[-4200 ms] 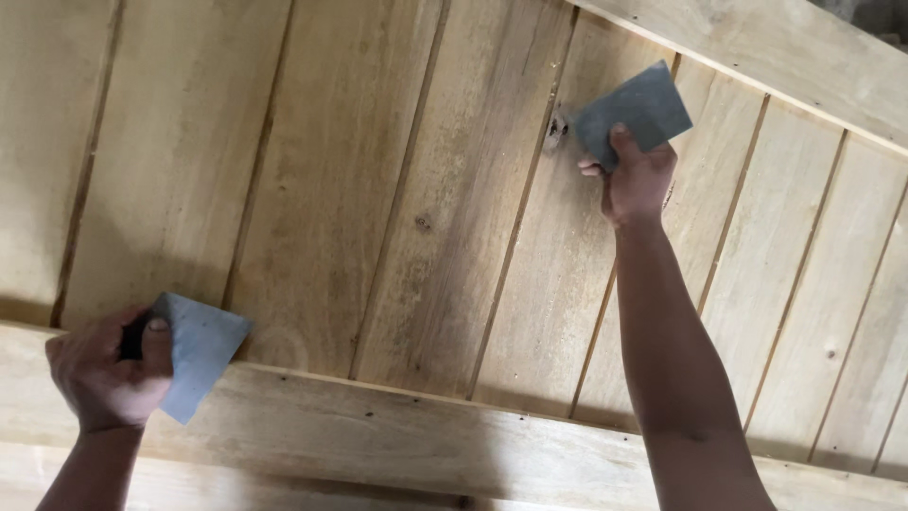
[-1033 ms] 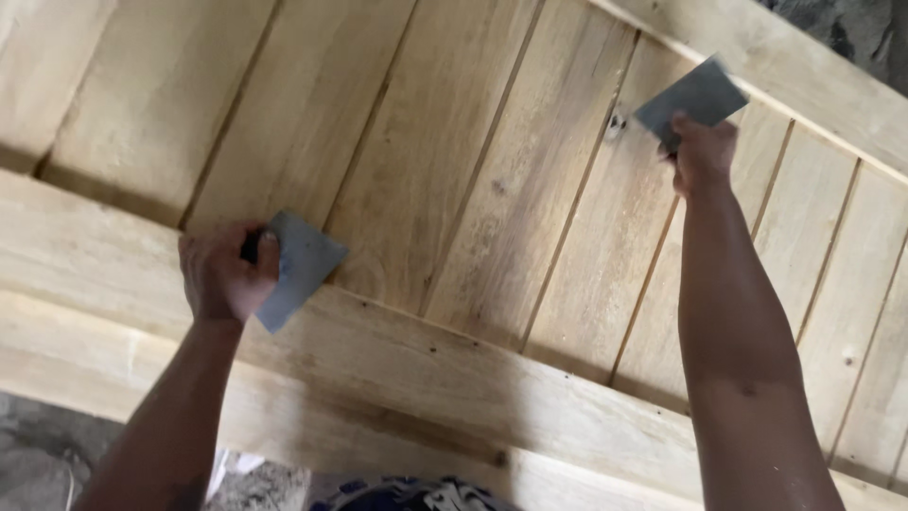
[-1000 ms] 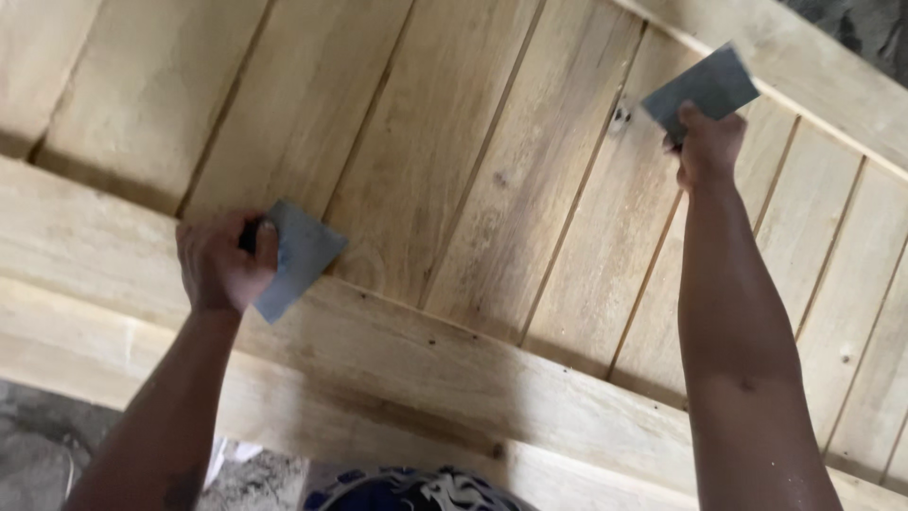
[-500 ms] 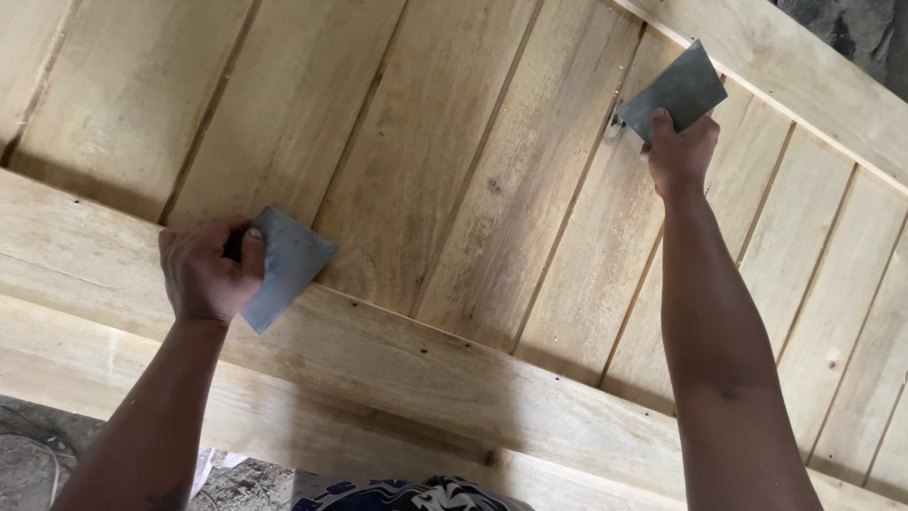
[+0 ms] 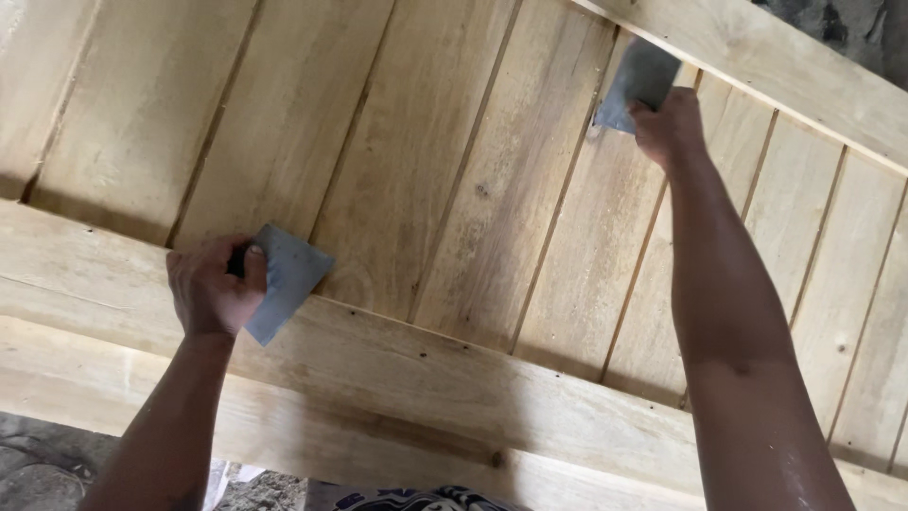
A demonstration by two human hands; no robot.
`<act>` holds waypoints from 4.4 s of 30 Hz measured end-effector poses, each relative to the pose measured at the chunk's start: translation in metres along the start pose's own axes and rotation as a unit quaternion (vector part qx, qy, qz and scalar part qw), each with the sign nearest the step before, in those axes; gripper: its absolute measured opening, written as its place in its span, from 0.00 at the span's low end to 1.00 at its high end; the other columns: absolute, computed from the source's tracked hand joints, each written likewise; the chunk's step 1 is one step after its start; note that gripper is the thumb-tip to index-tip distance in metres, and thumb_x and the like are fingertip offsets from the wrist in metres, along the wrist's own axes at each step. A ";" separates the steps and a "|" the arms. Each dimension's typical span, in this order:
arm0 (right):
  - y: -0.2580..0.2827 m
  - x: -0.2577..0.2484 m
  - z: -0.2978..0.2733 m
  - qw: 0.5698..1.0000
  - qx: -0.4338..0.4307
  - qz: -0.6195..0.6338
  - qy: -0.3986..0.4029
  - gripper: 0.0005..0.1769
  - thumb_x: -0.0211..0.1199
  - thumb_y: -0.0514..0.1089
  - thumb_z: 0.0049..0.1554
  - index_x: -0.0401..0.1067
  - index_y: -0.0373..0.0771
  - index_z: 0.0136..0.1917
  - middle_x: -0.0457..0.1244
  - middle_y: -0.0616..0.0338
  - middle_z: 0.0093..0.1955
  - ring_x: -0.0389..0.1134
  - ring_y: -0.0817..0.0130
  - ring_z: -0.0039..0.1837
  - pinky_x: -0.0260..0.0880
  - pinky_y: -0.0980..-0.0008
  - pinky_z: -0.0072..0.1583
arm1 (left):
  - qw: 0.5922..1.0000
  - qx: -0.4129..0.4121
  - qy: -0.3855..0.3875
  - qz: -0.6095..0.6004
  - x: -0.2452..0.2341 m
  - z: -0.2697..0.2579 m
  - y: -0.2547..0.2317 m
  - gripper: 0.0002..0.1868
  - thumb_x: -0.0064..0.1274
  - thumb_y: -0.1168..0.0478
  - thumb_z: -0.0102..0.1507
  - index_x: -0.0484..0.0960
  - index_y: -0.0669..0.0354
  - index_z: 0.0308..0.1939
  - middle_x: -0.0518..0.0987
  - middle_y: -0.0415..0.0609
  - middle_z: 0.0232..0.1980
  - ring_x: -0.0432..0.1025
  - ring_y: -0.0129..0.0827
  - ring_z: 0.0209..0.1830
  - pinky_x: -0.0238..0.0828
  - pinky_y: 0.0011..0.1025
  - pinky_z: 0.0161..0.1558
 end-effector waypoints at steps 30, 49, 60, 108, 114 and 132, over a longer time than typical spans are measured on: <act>-0.066 -0.072 -0.387 0.754 0.121 0.626 -0.158 0.09 0.61 0.35 0.59 0.72 0.33 0.55 0.65 0.57 0.38 0.64 0.68 0.33 0.64 0.69 0.35 | 0.997 0.038 -0.020 0.067 0.016 -0.050 -0.024 0.13 0.58 0.48 0.67 0.86 0.50 0.47 0.80 0.52 0.57 0.67 0.50 0.67 0.53 0.50 0.73; -0.143 -0.114 -0.093 0.968 0.104 0.161 -0.165 0.12 0.68 0.40 0.58 0.75 0.27 0.42 0.68 0.53 0.34 0.68 0.69 0.31 0.67 0.69 0.34 | 0.993 0.022 0.016 0.112 0.046 -0.107 -0.013 0.15 0.46 0.46 0.72 0.81 0.48 0.50 0.73 0.42 0.63 0.60 0.42 0.71 0.48 0.42 0.77; -0.180 -0.091 -0.069 0.954 0.186 0.226 -0.067 0.11 0.60 0.36 0.62 0.72 0.20 0.46 0.67 0.49 0.35 0.66 0.67 0.31 0.63 0.67 0.31 | 0.996 0.030 0.020 0.084 0.041 -0.105 -0.021 0.16 0.43 0.48 0.71 0.80 0.51 0.51 0.72 0.43 0.63 0.59 0.41 0.72 0.48 0.40 0.77; -0.106 -0.094 -0.041 0.964 0.266 -0.017 0.002 0.13 0.56 0.38 0.63 0.72 0.33 0.37 0.66 0.55 0.29 0.59 0.73 0.23 0.52 0.69 0.23 | 0.994 0.042 0.021 0.102 0.045 -0.108 -0.012 0.14 0.45 0.49 0.72 0.81 0.50 0.48 0.73 0.42 0.60 0.62 0.36 0.69 0.51 0.36 0.76; -0.132 -0.067 -0.032 0.878 0.055 -0.447 0.163 0.18 0.69 0.44 0.61 0.74 0.26 0.36 0.71 0.43 0.34 0.70 0.59 0.31 0.64 0.65 0.42 | 0.994 0.047 0.023 0.095 0.042 -0.106 -0.016 0.14 0.45 0.49 0.72 0.80 0.52 0.48 0.73 0.42 0.61 0.62 0.36 0.70 0.50 0.36 0.76; -0.160 -0.096 -0.080 0.973 0.187 0.064 -0.122 0.27 0.67 0.47 0.62 0.58 0.25 0.59 0.69 0.50 0.40 0.70 0.67 0.35 0.69 0.66 0.38 | 0.994 0.030 0.026 0.098 0.040 -0.104 -0.021 0.10 0.49 0.53 0.71 0.83 0.50 0.50 0.74 0.39 0.61 0.62 0.31 0.71 0.49 0.34 0.77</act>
Point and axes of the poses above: each hand's wrist, its own z-axis towards the middle knuckle, its own x-axis out of the palm, y = z × x, the point moved 4 cm from there along z, towards the middle knuckle
